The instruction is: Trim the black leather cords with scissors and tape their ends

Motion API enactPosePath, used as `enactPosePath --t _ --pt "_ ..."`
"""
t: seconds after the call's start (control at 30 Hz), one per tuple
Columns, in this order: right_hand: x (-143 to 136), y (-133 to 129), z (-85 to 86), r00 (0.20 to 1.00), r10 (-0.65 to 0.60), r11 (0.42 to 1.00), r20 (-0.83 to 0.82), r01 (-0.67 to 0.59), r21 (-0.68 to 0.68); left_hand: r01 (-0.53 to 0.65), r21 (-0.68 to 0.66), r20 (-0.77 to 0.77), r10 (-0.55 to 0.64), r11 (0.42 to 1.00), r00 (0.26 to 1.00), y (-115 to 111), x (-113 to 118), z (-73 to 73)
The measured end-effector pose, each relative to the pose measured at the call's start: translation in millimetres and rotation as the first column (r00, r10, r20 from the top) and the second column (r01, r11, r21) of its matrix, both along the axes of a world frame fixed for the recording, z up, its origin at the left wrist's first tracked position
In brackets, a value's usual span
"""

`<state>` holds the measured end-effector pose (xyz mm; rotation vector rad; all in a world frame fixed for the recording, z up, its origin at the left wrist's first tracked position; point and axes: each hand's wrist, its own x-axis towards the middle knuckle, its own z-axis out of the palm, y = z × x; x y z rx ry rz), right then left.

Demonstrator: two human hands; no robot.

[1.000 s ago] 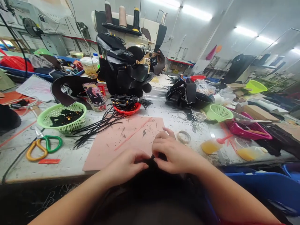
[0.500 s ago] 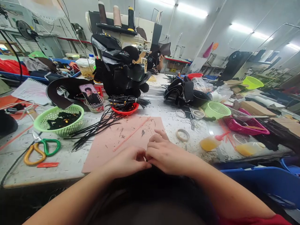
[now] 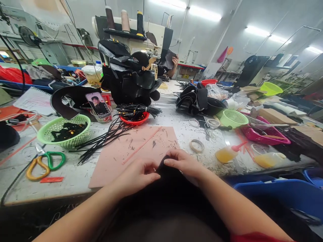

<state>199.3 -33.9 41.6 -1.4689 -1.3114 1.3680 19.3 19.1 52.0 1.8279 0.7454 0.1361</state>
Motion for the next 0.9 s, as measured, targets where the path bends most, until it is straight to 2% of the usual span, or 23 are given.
enactPosePath --t 0.1,0.23,0.37,0.43,0.63,0.73,0.83,0.9 --pt "-6 1 1.1 0.999 0.001 1.0 0.032 -0.001 0.024 0.01 0.041 0.03 -0.012 0.999 0.999 2 -3 -2.0" --pt "-12 3 4.0 0.976 -0.04 0.989 0.213 0.009 0.145 0.044 0.0 0.088 -0.044 0.999 0.995 5 -6 -3.1" --pt "-11 4 6.2 0.978 -0.003 0.99 0.208 -0.027 0.142 0.063 -0.047 0.159 -0.055 0.997 0.986 5 -6 -3.1" --pt "-10 4 7.3 0.98 0.037 0.99 0.194 -0.063 0.129 0.065 -0.031 0.15 -0.059 0.997 0.987 4 -7 -2.7" --pt "-19 7 12.1 0.966 0.004 0.982 0.258 -0.052 0.18 0.069 0.096 0.026 -0.072 0.993 0.997 3 -3 4.0" --pt "-18 7 19.6 0.973 0.028 0.978 0.227 -0.074 0.197 0.067 0.118 0.016 -0.07 0.991 0.997 5 -1 8.9" --pt "2 1 27.7 0.96 -0.046 0.961 0.276 -0.033 0.276 0.049 -0.007 0.071 -0.049 0.999 0.996 6 -5 10.3" --pt "25 -7 27.2 0.883 -0.194 0.947 0.428 0.055 0.316 0.045 -0.12 0.119 -0.03 0.992 0.992 6 -10 8.1"
